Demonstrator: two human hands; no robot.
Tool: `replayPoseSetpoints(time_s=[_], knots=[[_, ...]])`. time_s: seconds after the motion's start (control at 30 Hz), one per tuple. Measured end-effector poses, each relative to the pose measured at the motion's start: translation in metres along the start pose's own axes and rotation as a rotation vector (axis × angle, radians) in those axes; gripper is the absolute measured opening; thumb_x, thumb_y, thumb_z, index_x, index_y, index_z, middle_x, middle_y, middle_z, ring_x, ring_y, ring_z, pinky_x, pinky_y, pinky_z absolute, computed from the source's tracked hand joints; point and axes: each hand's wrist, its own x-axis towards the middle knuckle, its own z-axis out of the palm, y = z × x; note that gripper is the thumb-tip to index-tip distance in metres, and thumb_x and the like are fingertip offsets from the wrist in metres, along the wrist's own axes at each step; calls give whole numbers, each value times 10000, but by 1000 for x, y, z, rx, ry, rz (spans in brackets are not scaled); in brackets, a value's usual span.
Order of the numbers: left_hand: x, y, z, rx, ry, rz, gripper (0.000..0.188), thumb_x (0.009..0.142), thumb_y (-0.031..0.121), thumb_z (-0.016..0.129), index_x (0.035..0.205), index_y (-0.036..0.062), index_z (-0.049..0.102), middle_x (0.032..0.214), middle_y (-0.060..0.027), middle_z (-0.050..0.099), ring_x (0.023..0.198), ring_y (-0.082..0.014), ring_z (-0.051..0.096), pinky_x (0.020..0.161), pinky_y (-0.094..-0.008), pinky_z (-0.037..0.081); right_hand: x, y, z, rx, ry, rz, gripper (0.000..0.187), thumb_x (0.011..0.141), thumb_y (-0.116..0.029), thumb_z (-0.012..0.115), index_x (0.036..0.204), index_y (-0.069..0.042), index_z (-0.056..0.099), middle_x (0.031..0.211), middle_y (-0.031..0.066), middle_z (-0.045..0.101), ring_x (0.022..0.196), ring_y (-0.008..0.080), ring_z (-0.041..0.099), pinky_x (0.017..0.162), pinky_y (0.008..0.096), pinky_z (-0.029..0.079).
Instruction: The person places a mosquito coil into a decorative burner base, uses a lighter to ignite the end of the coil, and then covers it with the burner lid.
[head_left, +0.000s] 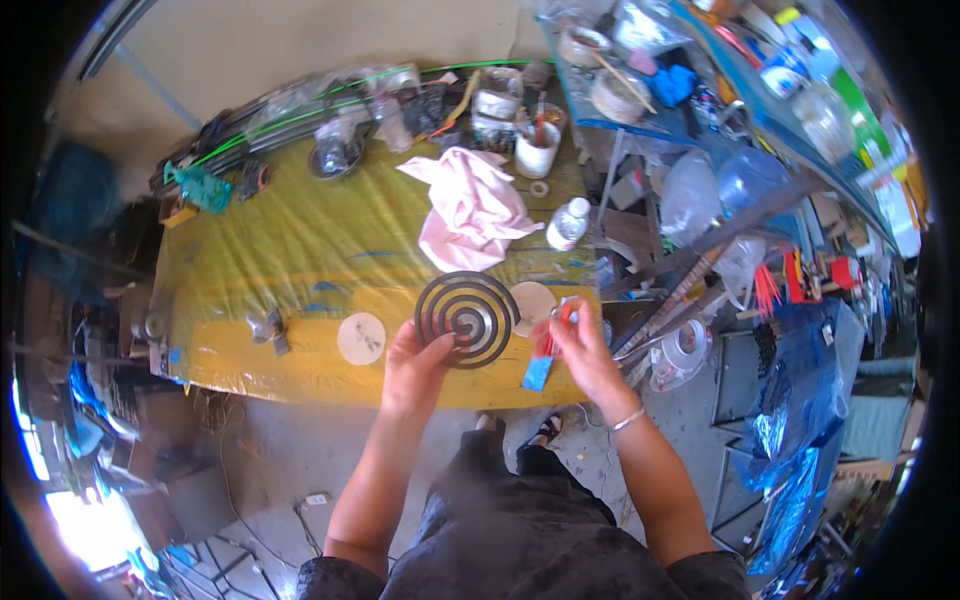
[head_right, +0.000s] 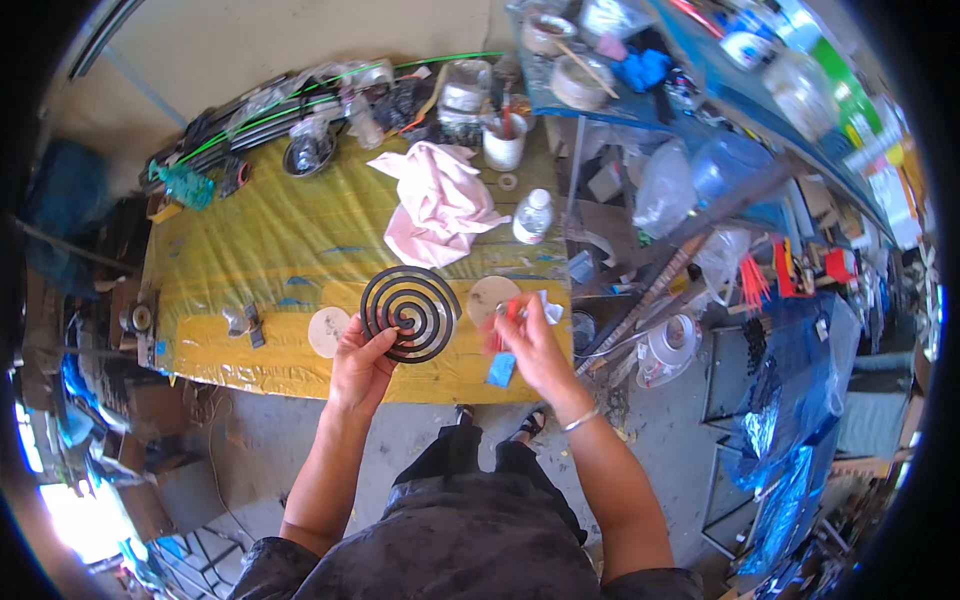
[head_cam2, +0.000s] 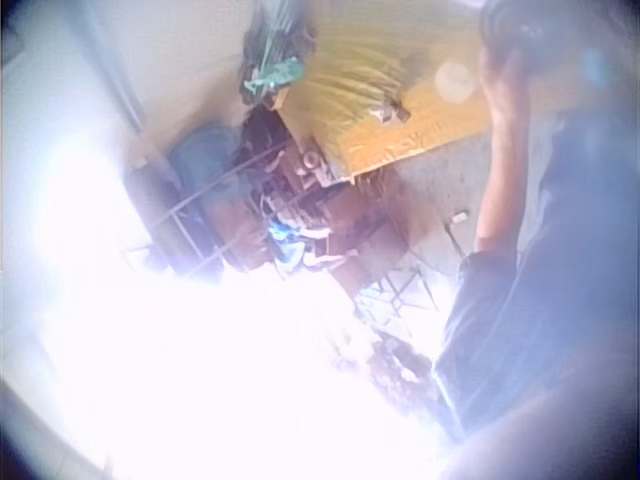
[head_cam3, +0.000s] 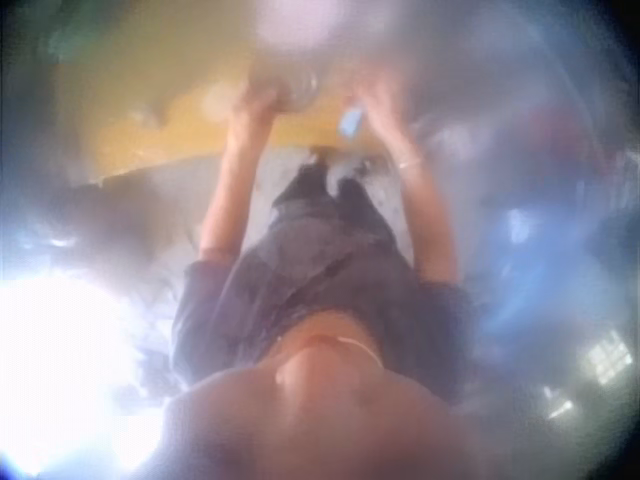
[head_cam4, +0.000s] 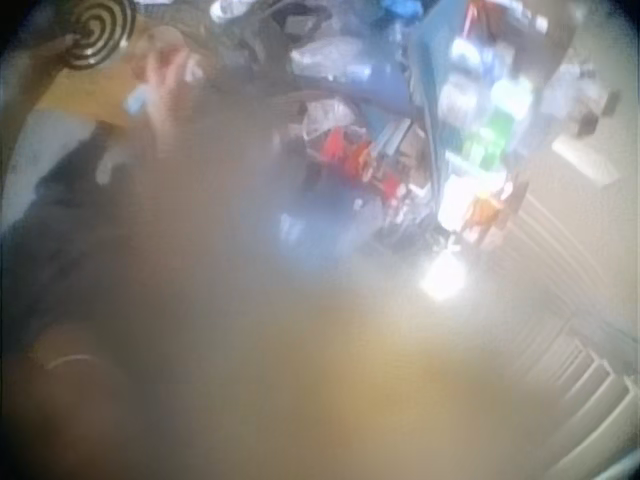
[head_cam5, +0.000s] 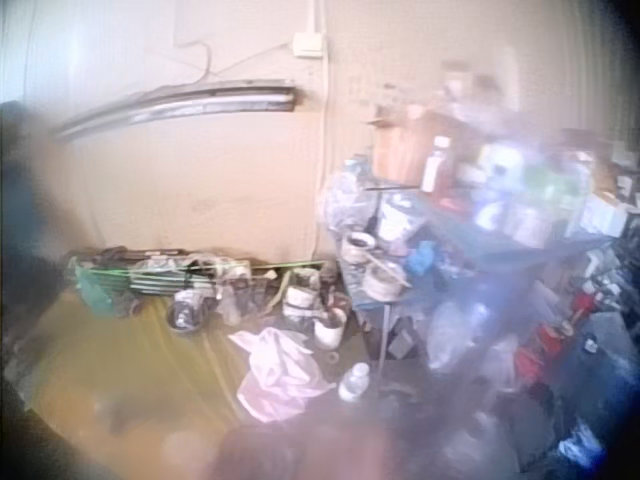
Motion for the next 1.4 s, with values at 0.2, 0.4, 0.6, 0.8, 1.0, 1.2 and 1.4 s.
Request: replayPoseSetpoints(time_s=[0.2, 0.4, 0.6, 0.8, 1.0, 1.2, 1.4], knots=[[-10, -36, 69, 79, -106, -36, 182, 854, -71, 562, 1018, 6, 550, 990, -113, 637, 906, -230, 652, 807, -364, 543, -92, -38, -30, 191, -32, 115, 379, 1018, -455, 293, 1037, -99, 423, 743, 45, 489, 675, 122, 441, 659, 263, 356], [-24, -78, 115, 122, -257, -66, 214, 867, -65, 571, 1063, 21, 561, 998, -110, 663, 888, -220, 670, 802, -369, 565, -128, -47, -66, 307, 179, 173, 386, 1008, -439, 280, 912, -112, 461, 638, 24, 452, 583, 137, 427, 611, 284, 355], [-36, -102, 134, 155, -277, -77, 229, 865, -67, 574, 1075, 24, 565, 1003, -107, 663, 890, -212, 668, 793, -358, 567, -147, -61, -78, 427, 209, 180, 369, 981, -412, 344, 807, -115, 476, 588, -3, 463, 532, 98, 435, 542, 251, 352], [-43, -104, 146, 186, -258, -65, 239, 865, -73, 569, 1085, 20, 559, 1003, -108, 662, 896, -208, 666, 792, -347, 566, -149, -64, -86, 419, 158, 172, 354, 983, -395, 350, 815, -111, 480, 582, -2, 457, 499, 96, 417, 501, 257, 346], [-46, -101, 154, 186, -203, -74, 180, 853, -87, 553, 1010, 1, 542, 978, -118, 639, 882, -215, 652, 786, -343, 542, -151, -69, -89, 401, 104, 204, 208, 989, -321, 303, 886, -170, 401, 619, 11, 433, 558, 123, 422, 558, 291, 371], [-42, -104, 151, 173, -244, -55, 216, 873, -62, 568, 1071, 24, 557, 994, -105, 665, 873, -202, 671, 776, -331, 568, -149, -69, -91, 380, 86, 209, 205, 989, -337, 301, 884, -176, 373, 614, 12, 422, 561, 123, 405, 557, 300, 364], [-41, -104, 150, 171, -259, -49, 211, 878, -59, 564, 1072, 24, 556, 994, -107, 665, 875, -204, 670, 783, -339, 565, -149, -69, -90, 357, 94, 212, 236, 994, -370, 303, 872, -176, 362, 611, 7, 421, 556, 124, 401, 553, 298, 363]])
